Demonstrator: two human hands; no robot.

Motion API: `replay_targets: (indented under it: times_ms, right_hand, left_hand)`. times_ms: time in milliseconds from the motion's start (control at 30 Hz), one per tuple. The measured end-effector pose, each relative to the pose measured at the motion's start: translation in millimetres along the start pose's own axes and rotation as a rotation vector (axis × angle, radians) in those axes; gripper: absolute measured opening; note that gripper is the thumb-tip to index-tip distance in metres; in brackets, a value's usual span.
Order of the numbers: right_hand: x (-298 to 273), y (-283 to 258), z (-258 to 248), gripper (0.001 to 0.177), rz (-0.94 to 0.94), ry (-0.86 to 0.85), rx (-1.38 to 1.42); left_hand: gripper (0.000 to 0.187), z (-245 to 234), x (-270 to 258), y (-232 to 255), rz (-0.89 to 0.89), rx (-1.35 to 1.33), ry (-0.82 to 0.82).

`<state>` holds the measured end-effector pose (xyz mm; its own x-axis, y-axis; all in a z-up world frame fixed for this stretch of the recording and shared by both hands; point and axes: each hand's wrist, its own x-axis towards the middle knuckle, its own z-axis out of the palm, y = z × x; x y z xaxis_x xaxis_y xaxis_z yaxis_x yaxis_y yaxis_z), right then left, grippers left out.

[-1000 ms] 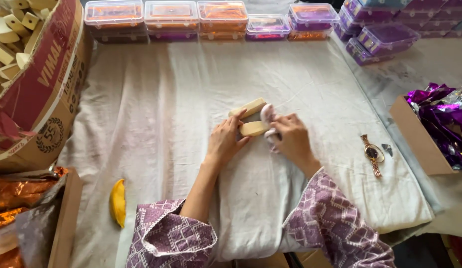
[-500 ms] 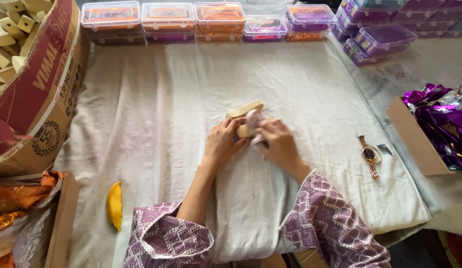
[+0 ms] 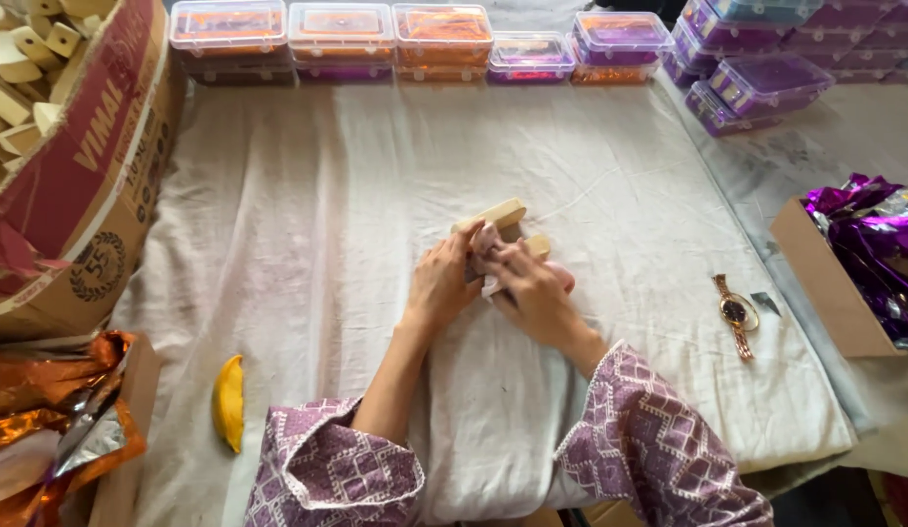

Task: Picking wooden blocks from a large box, wiping them with a cloth, and stacking them.

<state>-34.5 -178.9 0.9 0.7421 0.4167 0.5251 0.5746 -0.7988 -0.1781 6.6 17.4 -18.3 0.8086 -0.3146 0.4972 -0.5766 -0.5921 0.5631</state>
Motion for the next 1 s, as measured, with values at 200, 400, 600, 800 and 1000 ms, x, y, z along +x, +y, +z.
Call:
replay_targets:
  times_ms: [200,400,600,800,1000]
  right_hand:
    - [5,14,-13,0.047,0.004,-0.046,0.088]
    - [3,17,-10,0.044,0.115,-0.02,0.005]
    - [14,-15,-25,0.047,-0.09,0.006,0.193]
    - [2,27,-18,0.032,0.063,0.077,0.06]
    - [7,-19,-16,0.024,0.034,0.03,0.095]
  left_hand:
    - [0.091,-6,0,8,-0.017,-0.045,0.003]
    - [0.095,-6,3,9,-0.047,-0.053,-0.012]
    - [0.093,-3,-1,7,-0.019,-0.05,0.022]
    - [0.092,-7,1,11,-0.06,-0.053,-0.001]
    - [0.093,1,-2,2,-0.03,-0.014,0.023]
